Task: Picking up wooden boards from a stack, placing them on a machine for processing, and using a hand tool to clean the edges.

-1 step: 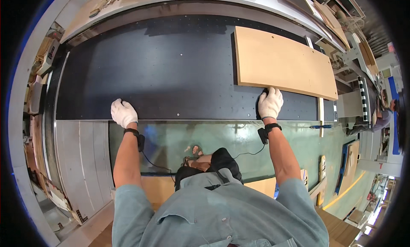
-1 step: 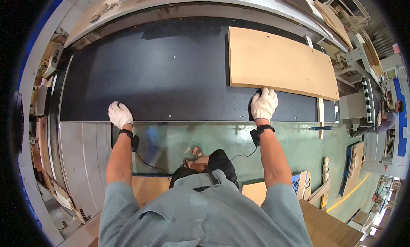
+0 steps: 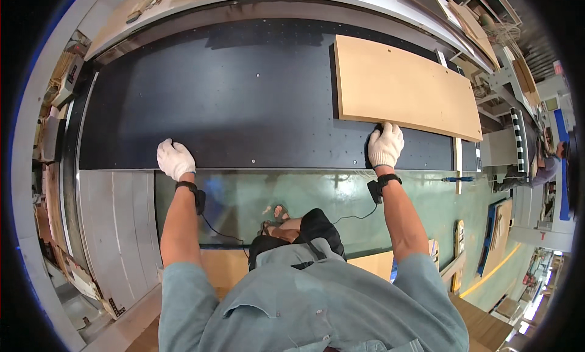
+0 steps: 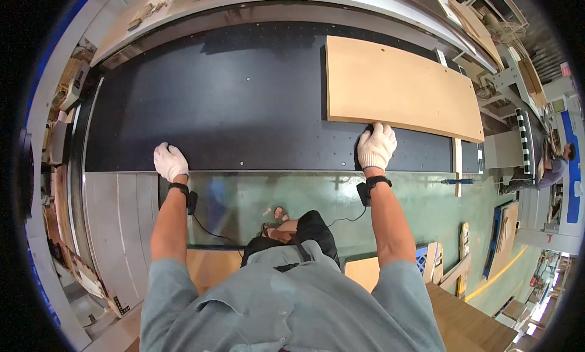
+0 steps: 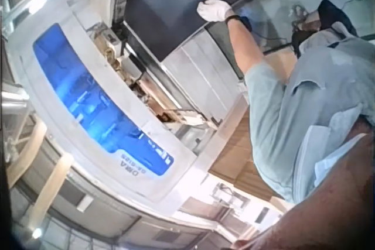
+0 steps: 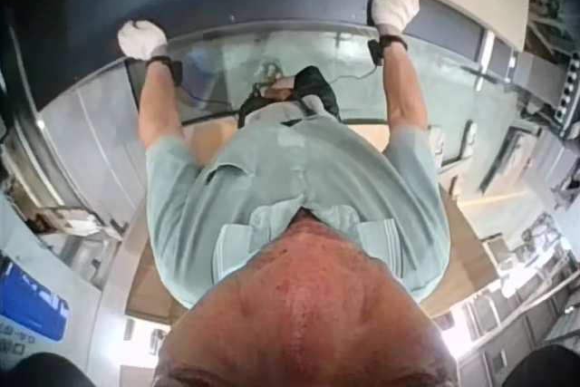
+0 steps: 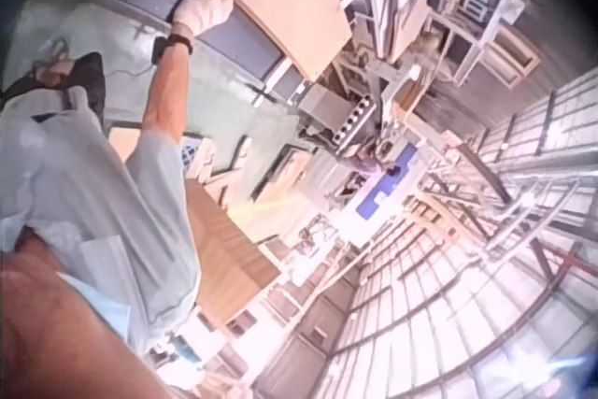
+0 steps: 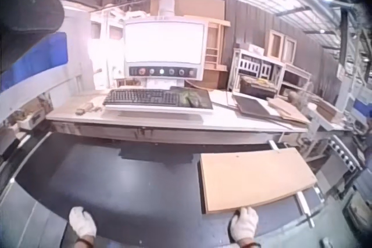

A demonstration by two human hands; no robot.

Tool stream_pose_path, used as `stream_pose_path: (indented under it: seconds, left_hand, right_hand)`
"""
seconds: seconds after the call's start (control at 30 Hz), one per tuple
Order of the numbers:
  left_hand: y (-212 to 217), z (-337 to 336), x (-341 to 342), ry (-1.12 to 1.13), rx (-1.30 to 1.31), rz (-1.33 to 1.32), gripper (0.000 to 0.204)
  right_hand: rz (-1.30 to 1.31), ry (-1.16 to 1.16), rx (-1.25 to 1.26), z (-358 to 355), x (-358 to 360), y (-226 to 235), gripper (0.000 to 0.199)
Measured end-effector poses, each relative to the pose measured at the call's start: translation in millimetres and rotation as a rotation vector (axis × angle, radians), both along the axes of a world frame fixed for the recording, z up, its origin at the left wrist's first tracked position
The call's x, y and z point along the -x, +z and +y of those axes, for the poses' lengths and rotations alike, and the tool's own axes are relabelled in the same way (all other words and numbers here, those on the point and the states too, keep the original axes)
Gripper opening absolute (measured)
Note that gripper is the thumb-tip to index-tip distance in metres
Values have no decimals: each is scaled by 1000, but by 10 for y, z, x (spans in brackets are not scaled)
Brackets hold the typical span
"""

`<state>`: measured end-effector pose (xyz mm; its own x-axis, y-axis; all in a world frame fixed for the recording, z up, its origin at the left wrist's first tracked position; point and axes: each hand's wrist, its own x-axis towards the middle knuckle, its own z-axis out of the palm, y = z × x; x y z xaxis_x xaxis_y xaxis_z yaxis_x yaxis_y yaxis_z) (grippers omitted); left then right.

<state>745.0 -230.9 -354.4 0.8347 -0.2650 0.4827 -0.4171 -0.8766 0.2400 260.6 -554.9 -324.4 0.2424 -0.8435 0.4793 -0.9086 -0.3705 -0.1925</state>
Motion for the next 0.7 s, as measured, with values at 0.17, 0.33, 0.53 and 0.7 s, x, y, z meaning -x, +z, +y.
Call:
stream_pose_path:
  seconds: [0.17,0.33,0.53,0.7]
  left_hand:
    - [-38,64,-34,-19,-8,-47,28]
    - [-4,99,-16,-12,-4,-33,28]
    - [8,99,-20,16,-8,-12,29]
    - [0,56,-13,8,-8,-19,28]
  right_hand:
    - [31,-17,-27,-5,-2,-30,25]
    - [20,1,-29,9,-22,-33,27]
    - [28,20,-50,34,-22,23,25]
    - [72,-20,-99,11,3,29,29]
